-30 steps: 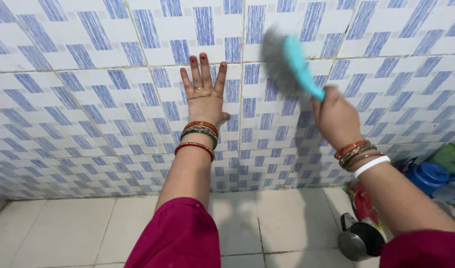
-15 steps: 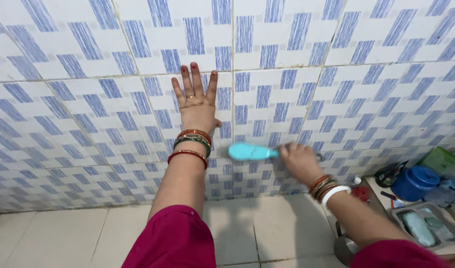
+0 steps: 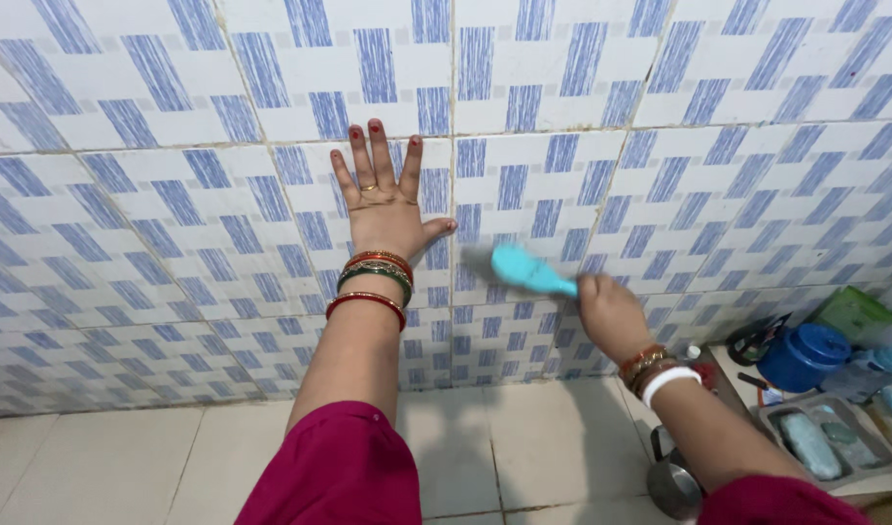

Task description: The person cleans wall tiles by hand using a blue scrubbing brush to clean the surface and grout.

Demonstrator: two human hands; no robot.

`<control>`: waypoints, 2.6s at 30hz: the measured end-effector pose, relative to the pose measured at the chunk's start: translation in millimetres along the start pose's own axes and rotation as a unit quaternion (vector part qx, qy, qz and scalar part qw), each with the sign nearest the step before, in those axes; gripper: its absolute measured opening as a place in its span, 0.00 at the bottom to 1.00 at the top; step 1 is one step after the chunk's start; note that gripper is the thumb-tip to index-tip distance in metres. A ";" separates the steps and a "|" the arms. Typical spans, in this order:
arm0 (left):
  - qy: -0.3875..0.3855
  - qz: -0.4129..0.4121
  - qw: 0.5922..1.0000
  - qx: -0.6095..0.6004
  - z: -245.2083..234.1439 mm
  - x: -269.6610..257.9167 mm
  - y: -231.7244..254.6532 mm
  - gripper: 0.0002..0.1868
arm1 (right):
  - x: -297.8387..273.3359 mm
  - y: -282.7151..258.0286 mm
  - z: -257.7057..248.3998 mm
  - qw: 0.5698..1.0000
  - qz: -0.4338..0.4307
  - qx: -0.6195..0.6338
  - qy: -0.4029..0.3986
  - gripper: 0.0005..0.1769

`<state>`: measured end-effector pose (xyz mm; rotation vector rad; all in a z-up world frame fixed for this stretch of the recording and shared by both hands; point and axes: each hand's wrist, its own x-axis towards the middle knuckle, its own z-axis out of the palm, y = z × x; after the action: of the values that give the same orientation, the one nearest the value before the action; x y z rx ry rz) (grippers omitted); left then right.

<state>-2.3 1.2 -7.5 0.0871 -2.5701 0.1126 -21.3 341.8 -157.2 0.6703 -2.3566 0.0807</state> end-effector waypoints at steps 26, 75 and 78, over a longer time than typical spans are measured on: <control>-0.063 -0.032 0.997 0.031 -11.9 -2.5 9.8 0.72 | -20.3 77.6 -36.2 0.979 -0.021 -0.158 -0.130 0.12; -0.072 0.048 0.984 -0.158 62.3 -204.4 15.7 0.49 | -94.1 14.1 29.2 0.939 0.074 0.128 -0.310 0.20; -0.095 0.045 0.983 -0.148 65.6 -203.9 17.0 0.48 | -115.0 13.3 60.8 0.921 0.050 0.037 -0.384 0.20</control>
<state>132.8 19.6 -173.6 -0.1368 -2.7493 -0.2572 9.4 390.5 -274.6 0.7022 -3.1570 -0.0634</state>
